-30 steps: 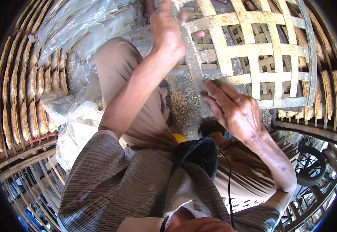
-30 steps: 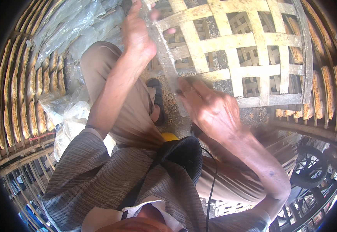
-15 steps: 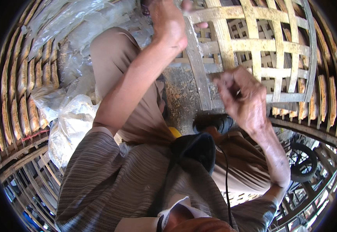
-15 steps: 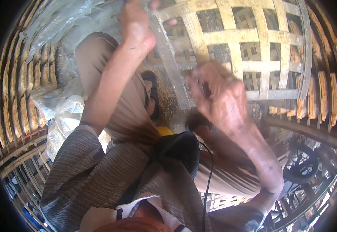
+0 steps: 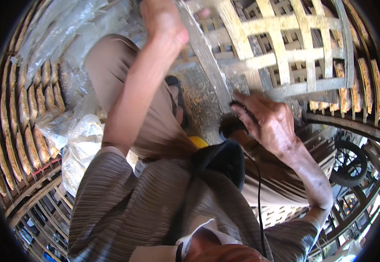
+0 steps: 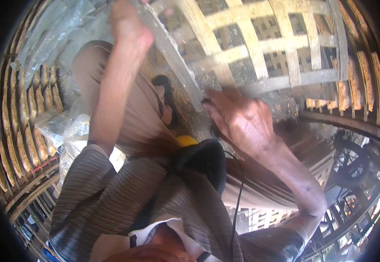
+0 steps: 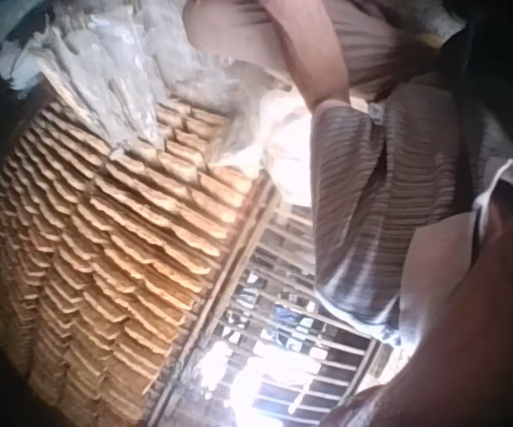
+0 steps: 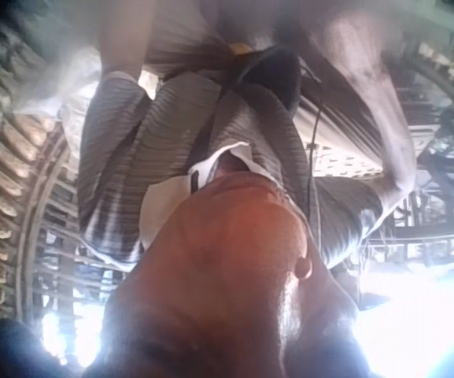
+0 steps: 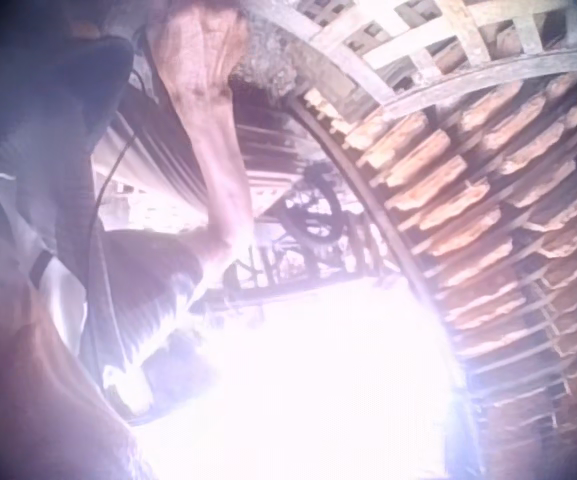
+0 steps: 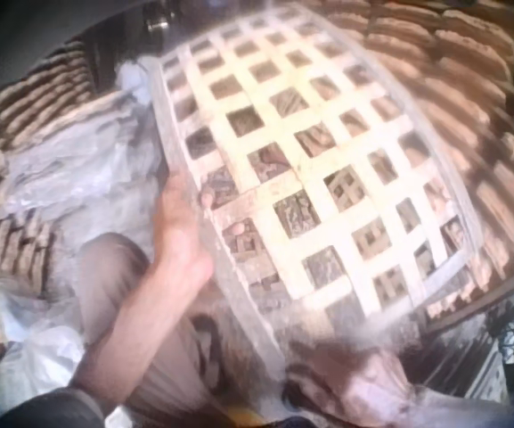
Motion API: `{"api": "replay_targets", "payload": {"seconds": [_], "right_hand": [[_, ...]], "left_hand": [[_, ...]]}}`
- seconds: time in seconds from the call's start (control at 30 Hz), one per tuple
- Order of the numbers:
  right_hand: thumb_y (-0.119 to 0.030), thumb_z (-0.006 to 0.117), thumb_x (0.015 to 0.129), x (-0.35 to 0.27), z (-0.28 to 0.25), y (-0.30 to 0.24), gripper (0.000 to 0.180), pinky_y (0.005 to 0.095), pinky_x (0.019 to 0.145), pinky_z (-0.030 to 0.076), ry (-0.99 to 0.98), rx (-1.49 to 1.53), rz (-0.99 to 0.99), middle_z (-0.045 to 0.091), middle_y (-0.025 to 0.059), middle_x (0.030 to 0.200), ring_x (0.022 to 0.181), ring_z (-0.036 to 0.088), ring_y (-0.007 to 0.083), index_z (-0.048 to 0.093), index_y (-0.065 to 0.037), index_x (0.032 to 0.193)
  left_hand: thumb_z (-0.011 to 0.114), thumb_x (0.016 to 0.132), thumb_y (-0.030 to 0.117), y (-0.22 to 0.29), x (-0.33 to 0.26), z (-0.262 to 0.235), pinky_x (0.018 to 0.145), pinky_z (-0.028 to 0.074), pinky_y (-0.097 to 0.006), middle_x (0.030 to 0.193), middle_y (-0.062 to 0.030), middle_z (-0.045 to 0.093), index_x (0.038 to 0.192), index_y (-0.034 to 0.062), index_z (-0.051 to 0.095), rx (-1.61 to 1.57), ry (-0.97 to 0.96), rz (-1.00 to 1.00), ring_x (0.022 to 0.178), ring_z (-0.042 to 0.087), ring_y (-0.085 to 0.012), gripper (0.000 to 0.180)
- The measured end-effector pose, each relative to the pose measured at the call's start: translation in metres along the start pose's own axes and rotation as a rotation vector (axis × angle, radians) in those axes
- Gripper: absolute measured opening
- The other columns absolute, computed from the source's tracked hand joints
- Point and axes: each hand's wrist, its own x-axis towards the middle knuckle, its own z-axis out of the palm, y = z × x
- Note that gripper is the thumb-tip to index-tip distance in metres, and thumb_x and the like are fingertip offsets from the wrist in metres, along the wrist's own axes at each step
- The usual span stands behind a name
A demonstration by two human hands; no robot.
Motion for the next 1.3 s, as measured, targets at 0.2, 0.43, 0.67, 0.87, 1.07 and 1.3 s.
{"api": "replay_targets", "payload": {"seconds": [0.2,0.43,0.67,0.87,1.07,1.3], "right_hand": [[-0.013,0.076,0.09,0.017,-0.046,0.006,0.016,0.0393,0.054,0.056,0.226,-0.048,-0.065,0.07,0.0087,0.08,0.064,0.068,0.0245,0.073,-0.005,0.103],[-0.03,0.065,0.102,0.006,-0.145,0.067,0.068,0.0489,0.12,0.035,0.726,-0.378,0.4,0.042,0.025,0.158,0.146,0.041,0.0405,0.037,-0.001,0.158],[-0.041,0.051,0.11,-0.006,-0.131,0.103,0.041,0.0252,0.038,0.054,0.848,0.635,0.475,0.064,0.0074,0.088,0.061,0.069,0.0158,0.059,-0.002,0.12],[-0.032,0.049,0.113,-0.01,-0.146,0.086,0.033,0.0225,0.06,0.044,0.796,0.734,0.51,0.065,-0.0004,0.075,0.065,0.056,0.0045,0.065,-0.005,0.103],[-0.019,0.057,0.107,-0.026,-0.158,0.087,0.03,0.0295,0.077,0.054,0.983,0.237,0.403,0.066,0.0094,0.114,0.094,0.064,0.0147,0.057,0.0,0.13],[-0.004,0.07,0.096,-0.034,-0.194,0.073,0.029,0.0297,0.06,0.052,0.911,-0.515,0.22,0.067,0.0084,0.086,0.078,0.067,0.0157,0.071,-0.001,0.125]], "left_hand": [[0.044,0.108,0.05,-0.01,0.01,-0.014,0.048,0.058,-0.04,0.078,-0.0002,0.048,0.108,0.0128,0.056,0.107,-0.017,-0.015,0.077,0.051,-0.013,0.039],[0.048,0.108,0.051,-0.011,0.001,-0.011,0.037,0.055,-0.033,0.076,-0.0014,0.048,0.109,0.0106,0.056,0.153,-0.228,0.046,0.07,0.049,-0.0099,0.041],[0.051,0.105,0.057,-0.011,-0.011,-0.003,0.038,0.056,-0.036,0.067,-0.0002,0.044,0.109,0.0079,0.059,0.18,-0.274,0.012,0.053,0.054,-0.0144,0.05],[0.045,0.109,0.05,-0.013,-0.009,-0.006,0.034,0.051,-0.035,0.064,-0.0005,0.041,0.11,0.0051,0.058,0.169,-0.327,0.057,0.048,0.057,-0.0193,0.047],[0.045,0.11,0.048,-0.02,-0.018,0.008,0.034,0.049,-0.035,0.062,-0.002,0.039,0.107,0.0042,0.057,0.148,-0.372,0.09,0.043,0.052,-0.02,0.045],[0.044,0.113,0.034,-0.025,-0.02,-0.016,0.041,0.051,-0.032,0.063,-0.0057,0.05,0.106,0.0046,0.056,0.283,-0.553,0.226,0.046,0.057,-0.0177,0.033]]}}
